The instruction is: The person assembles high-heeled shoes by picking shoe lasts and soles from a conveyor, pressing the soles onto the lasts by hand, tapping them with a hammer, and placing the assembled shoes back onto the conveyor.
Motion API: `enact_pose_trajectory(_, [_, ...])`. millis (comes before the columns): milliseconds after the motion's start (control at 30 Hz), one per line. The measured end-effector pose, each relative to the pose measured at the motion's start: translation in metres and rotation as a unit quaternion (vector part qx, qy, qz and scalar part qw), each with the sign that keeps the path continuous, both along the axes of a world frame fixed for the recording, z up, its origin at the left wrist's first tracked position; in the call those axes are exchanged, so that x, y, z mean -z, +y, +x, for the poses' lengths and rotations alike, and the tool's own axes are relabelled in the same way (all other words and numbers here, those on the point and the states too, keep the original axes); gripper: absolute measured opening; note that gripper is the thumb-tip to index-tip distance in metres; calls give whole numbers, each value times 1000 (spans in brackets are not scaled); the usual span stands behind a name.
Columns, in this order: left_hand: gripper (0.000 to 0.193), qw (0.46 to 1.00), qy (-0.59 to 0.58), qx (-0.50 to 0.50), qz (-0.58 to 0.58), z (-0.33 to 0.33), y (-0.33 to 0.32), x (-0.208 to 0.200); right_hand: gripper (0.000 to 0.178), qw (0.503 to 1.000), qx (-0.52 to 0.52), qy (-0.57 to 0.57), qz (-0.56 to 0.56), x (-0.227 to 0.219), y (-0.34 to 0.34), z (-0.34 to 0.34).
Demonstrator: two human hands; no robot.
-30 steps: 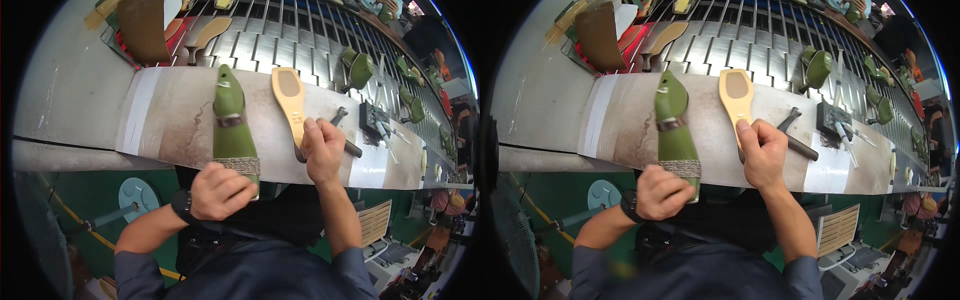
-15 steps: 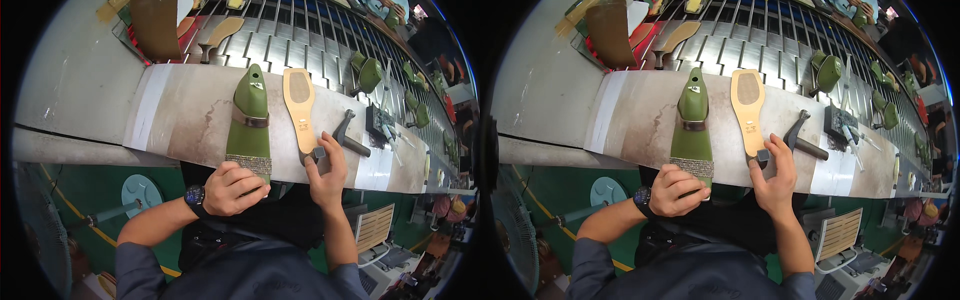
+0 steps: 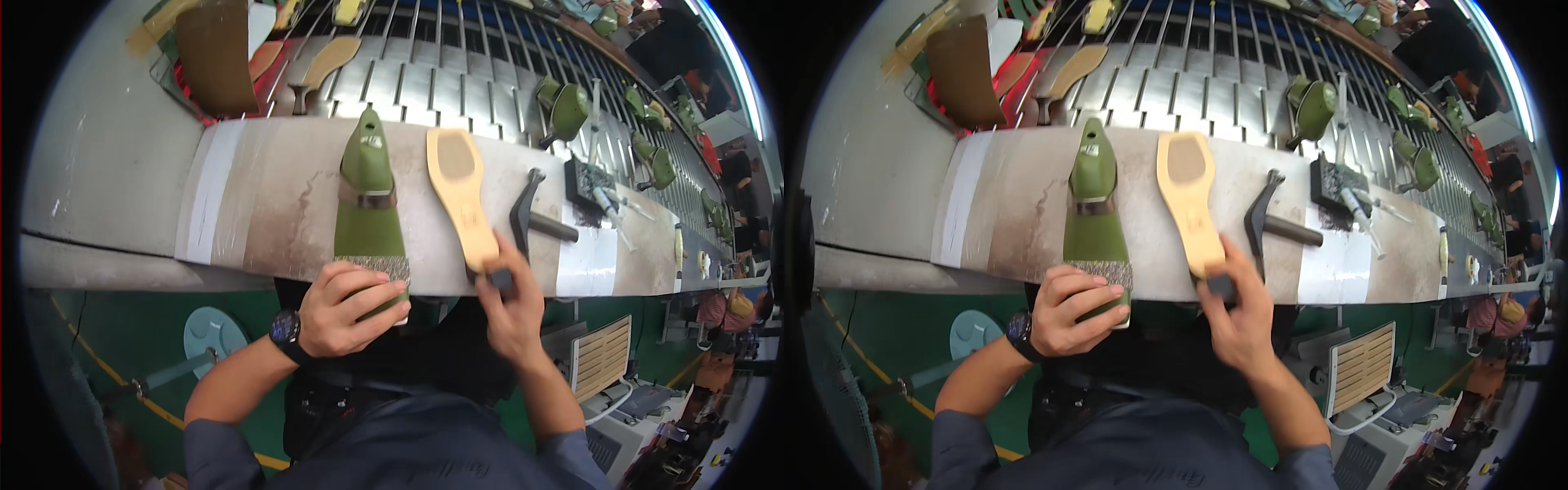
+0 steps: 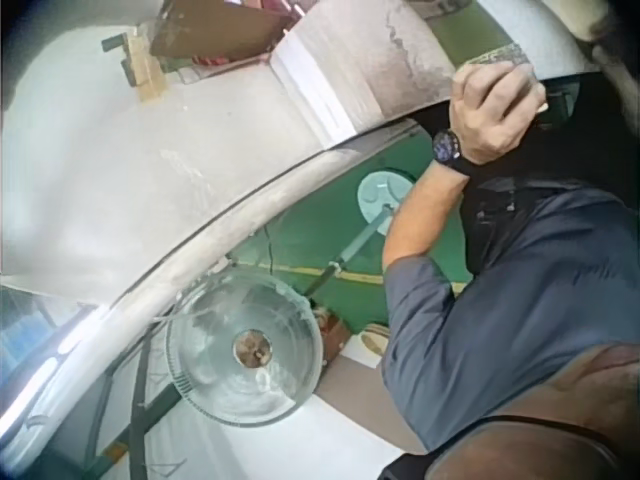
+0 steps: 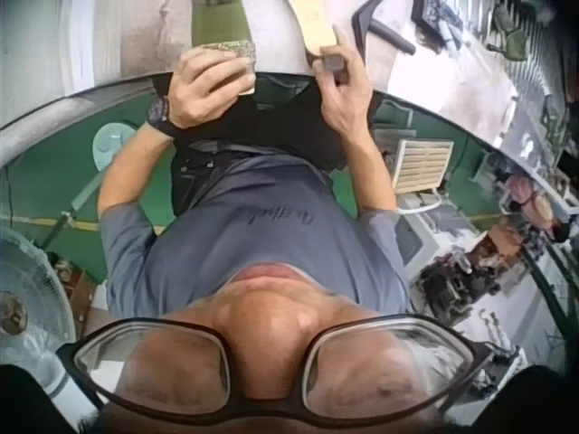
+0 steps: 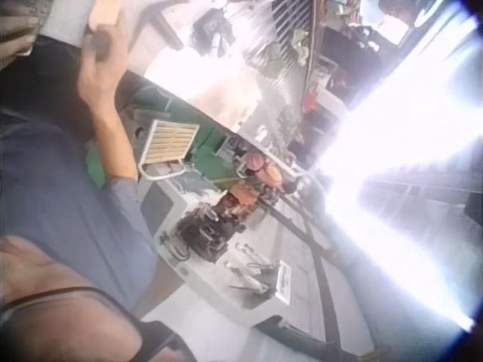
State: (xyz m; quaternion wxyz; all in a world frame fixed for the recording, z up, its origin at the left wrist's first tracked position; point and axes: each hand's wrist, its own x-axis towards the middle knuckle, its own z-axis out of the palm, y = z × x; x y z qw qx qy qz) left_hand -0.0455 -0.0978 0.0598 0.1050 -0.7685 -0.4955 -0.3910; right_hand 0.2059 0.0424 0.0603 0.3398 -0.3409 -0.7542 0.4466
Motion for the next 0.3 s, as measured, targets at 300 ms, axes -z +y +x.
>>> enact_pose_trajectory(300, [55, 988, 114, 69, -76, -19, 35, -14, 92, 776, 2, 55, -629, 20, -45, 61])
